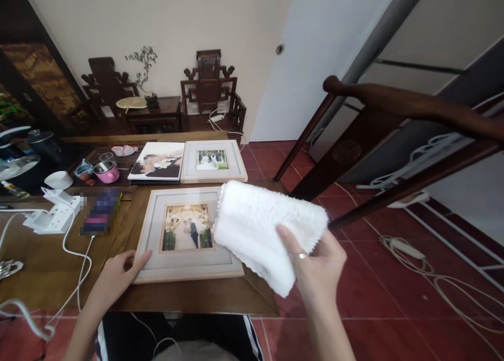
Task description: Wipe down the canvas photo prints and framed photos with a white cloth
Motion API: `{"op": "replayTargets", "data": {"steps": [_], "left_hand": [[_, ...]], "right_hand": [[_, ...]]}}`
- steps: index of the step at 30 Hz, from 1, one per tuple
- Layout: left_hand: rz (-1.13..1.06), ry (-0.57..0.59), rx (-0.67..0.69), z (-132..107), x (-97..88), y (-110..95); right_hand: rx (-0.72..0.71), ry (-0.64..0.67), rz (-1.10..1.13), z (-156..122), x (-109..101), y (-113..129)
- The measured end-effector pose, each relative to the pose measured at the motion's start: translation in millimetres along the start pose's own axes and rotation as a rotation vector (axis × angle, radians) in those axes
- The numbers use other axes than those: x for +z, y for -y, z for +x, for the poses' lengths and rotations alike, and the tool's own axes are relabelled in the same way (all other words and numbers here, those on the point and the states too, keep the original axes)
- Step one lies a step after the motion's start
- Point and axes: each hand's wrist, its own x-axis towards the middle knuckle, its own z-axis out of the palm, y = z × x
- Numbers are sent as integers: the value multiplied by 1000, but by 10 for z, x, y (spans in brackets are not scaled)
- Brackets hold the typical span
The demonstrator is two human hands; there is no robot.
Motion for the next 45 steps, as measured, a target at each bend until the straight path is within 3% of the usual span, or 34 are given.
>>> {"op": "replayTargets", "data": {"steps": [3,6,11,13,15,17,20,22,25,28,34,39,42,45], "left_hand": [[106,-62,-9,34,1,-30],[107,-53,10,65,-7,-32],[62,16,73,85,-27,-43],[101,33,68,81,-16,-62],[131,14,51,88,21,-74],[68,-54,52,124,89,-70],[-130,-237,157,245,228,-45],[-163,-302,277,347,309,-42],[-199,-286,440,472,364,-76],[-204,-263,530,537,354,-113],[-136,-253,631,588,367,-68],[-149,-245,567,614,389,-55],[-178,-221,537,620,372,-67],[-188,-213,547,633,355,-67]], "right_hand": [[66,222,-14,47,-4,-3],[-45,347,-110,128,-26,-14],[-380,233,-569,283,-9,-212],[-470,374,-738,266,59,-316],[-570,609,-771,180,152,-375],[-695,812,-705,58,238,-381],[-816,978,-616,-65,292,-361],[-778,971,-614,-58,285,-368],[-735,837,-632,49,298,-378],[-830,728,-661,132,422,-343],[-994,959,-807,-50,688,-361],[-993,983,-796,-366,411,-420],[-986,1035,-779,-535,147,-352],[-936,1089,-746,-570,47,-277]]}}
